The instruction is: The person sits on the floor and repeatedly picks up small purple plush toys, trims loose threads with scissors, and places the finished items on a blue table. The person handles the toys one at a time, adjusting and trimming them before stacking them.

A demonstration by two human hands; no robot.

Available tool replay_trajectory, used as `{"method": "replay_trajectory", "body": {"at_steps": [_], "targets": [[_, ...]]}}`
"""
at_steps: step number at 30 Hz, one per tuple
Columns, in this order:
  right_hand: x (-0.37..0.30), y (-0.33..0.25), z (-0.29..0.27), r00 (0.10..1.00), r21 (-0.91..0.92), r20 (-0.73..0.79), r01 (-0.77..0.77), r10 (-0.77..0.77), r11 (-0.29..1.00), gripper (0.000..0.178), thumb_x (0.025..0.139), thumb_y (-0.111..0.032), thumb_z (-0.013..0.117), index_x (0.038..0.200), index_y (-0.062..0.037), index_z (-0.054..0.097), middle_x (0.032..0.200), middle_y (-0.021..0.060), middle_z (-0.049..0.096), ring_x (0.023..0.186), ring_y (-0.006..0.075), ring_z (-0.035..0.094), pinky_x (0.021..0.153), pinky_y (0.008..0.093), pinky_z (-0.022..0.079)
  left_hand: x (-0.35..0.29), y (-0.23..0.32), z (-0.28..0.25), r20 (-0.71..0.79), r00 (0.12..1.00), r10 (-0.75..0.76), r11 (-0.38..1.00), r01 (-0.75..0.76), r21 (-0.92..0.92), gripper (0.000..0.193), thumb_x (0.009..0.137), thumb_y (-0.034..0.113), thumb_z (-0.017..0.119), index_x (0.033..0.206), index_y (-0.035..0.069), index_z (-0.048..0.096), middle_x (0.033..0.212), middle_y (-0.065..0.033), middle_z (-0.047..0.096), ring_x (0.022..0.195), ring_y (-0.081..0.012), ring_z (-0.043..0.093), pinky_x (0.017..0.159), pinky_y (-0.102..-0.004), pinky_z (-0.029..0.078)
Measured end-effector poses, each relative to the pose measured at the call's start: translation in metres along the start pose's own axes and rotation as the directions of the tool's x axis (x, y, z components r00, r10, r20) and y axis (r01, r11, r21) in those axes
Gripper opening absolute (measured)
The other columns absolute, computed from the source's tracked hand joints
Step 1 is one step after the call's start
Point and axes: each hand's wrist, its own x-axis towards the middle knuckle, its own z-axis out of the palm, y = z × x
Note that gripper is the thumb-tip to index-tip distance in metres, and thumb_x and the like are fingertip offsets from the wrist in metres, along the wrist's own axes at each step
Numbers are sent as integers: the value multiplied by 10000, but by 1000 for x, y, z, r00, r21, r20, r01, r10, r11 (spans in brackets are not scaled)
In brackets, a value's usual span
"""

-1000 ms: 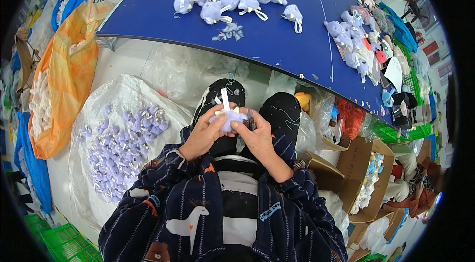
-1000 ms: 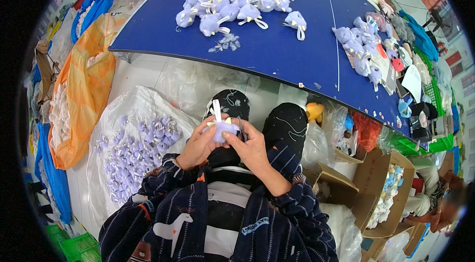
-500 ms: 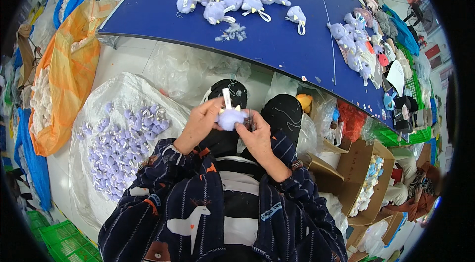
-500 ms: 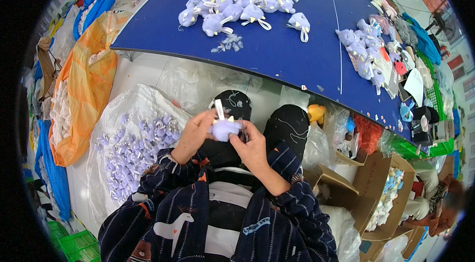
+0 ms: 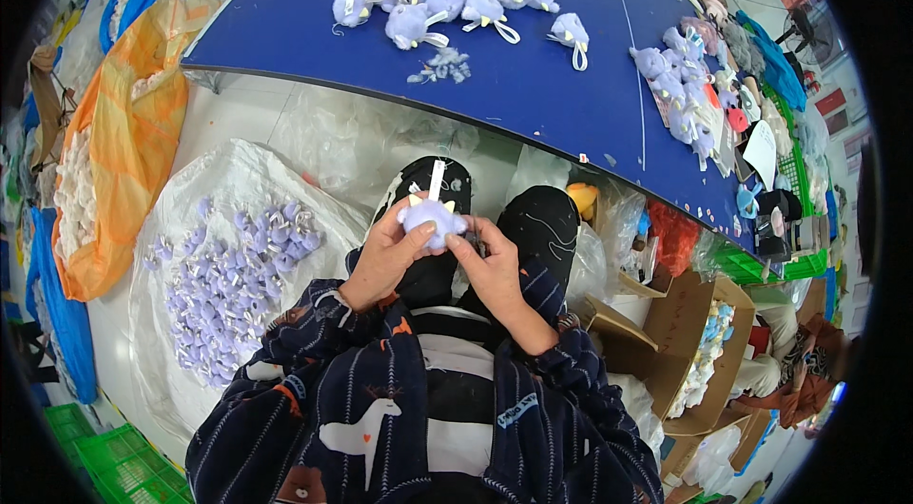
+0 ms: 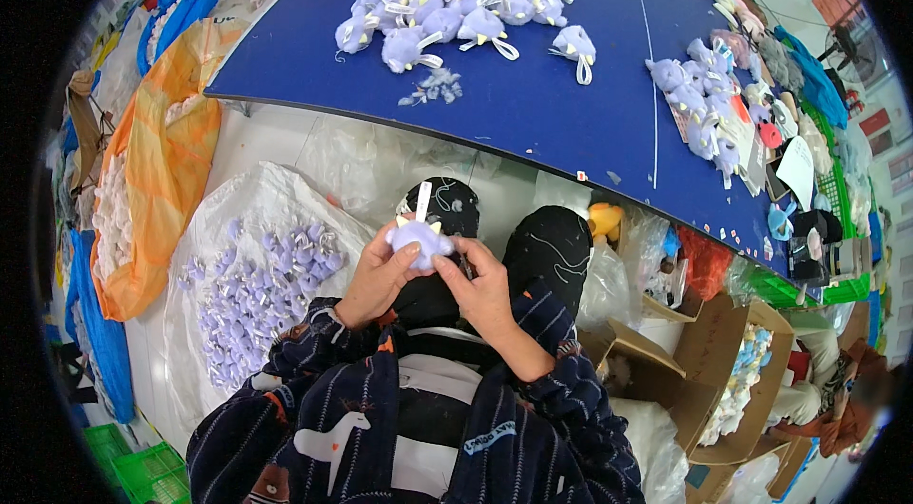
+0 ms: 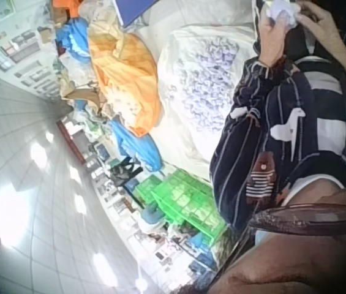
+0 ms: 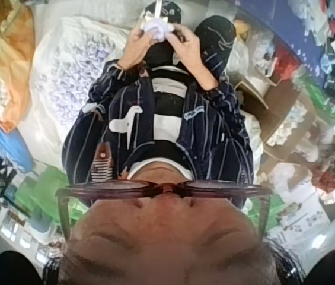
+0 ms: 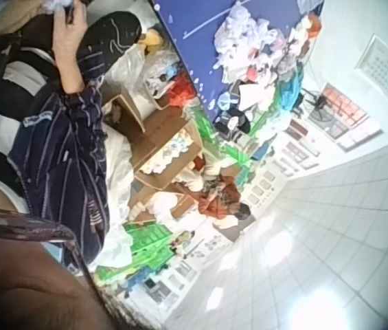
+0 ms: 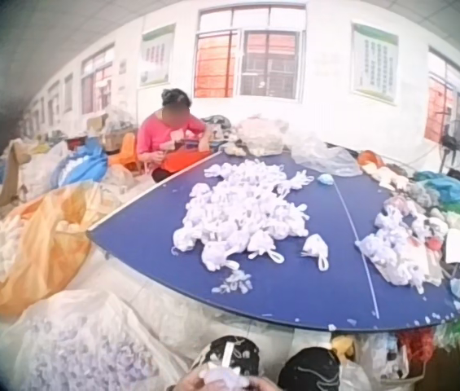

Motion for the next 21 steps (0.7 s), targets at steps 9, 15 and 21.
{"method": "replay_trajectory", "body": {"at_steps": [9, 15, 21], "targets": [[-1, -8, -2, 914, 453, 161, -403, 371, 795, 201, 846, -201, 589, 911, -39, 490, 588, -60, 390, 460, 16, 299, 423, 186, 232, -8, 4, 9, 7, 997, -77, 996, 78, -37, 469, 800, -63, 356, 1264, 2, 335, 1164, -133, 466, 1020, -206, 526, 858, -331, 489], [-1, -7, -4, 870, 635, 205, -467, 449, 615, 140, 855, -190, 574, 861, -68, 503, 578, -45, 400, 432, 33, 307, 408, 207, 230, -12, 7, 3, 154, 970, -186, 973, 204, -111, 406, 867, 29, 410, 1265, 3, 332, 1170, -140, 473, 1012, -217, 545, 853, -317, 488], [0, -3, -12, 851, 595, 261, -514, 456, 618, 167, 851, -198, 577, 873, -40, 528, 682, 2, 491, 499, 55, 411, 466, 210, 340, -8, 2, -1, 96, 981, -169, 967, 184, -174, 366, 944, 273, 366, 1174, -2, 440, 1080, -102, 543, 932, -158, 572, 808, -293, 501]]}}
